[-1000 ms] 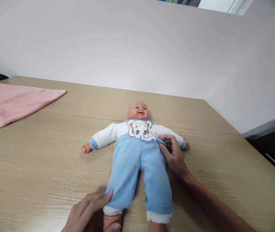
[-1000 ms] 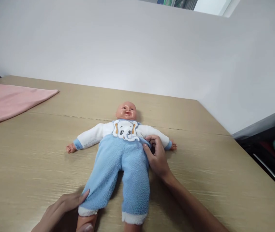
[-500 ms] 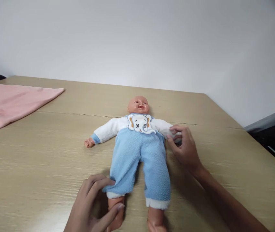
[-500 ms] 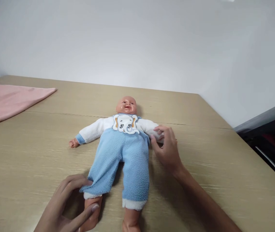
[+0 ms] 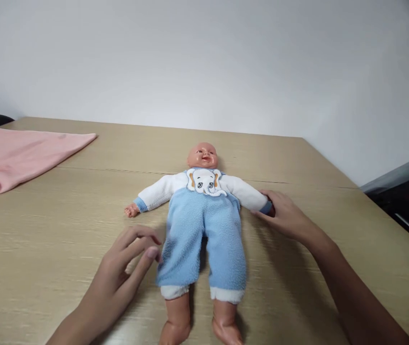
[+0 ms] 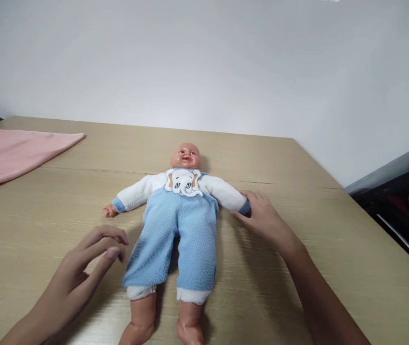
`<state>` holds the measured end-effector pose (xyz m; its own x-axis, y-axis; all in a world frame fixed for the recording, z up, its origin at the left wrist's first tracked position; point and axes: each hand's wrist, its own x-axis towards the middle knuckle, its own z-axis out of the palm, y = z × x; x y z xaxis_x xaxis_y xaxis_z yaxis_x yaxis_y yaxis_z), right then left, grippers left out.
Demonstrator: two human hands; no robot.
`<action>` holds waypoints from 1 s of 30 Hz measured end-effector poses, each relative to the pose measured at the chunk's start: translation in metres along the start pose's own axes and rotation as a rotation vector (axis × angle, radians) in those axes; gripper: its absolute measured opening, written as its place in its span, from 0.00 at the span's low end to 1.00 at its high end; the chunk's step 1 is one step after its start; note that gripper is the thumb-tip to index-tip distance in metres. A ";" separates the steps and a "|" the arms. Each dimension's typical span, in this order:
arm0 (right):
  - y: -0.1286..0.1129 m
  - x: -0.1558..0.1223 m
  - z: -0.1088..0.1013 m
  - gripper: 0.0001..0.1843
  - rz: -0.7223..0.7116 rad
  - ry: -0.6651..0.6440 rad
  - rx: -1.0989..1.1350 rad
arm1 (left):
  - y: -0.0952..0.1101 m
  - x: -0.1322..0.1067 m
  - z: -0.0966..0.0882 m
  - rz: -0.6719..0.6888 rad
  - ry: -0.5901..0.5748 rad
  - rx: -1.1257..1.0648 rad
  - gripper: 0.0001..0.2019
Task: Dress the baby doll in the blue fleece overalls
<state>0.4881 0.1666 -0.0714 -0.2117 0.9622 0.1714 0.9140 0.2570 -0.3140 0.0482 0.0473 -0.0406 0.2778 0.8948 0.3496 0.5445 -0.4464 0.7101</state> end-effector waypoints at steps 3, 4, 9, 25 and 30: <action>0.009 -0.004 -0.001 0.27 0.003 -0.011 -0.066 | 0.009 0.029 0.002 0.004 0.041 -0.040 0.13; 0.011 -0.003 -0.003 0.24 0.005 -0.018 -0.052 | 0.012 0.040 0.005 0.011 0.054 -0.041 0.12; 0.002 0.007 -0.025 0.20 -0.068 0.164 0.086 | 0.022 0.095 0.034 0.081 0.035 0.044 0.06; -0.151 0.068 -0.076 0.26 -0.230 0.503 0.623 | 0.007 0.218 0.068 0.443 -0.025 0.078 0.31; -0.200 0.074 -0.066 0.28 -0.392 0.519 0.604 | 0.001 0.230 0.069 0.210 0.172 -0.272 0.09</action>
<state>0.3120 0.1808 0.0660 -0.1528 0.6706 0.7259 0.4389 0.7042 -0.5581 0.1675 0.2520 -0.0020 0.2114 0.7825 0.5857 0.2538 -0.6226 0.7402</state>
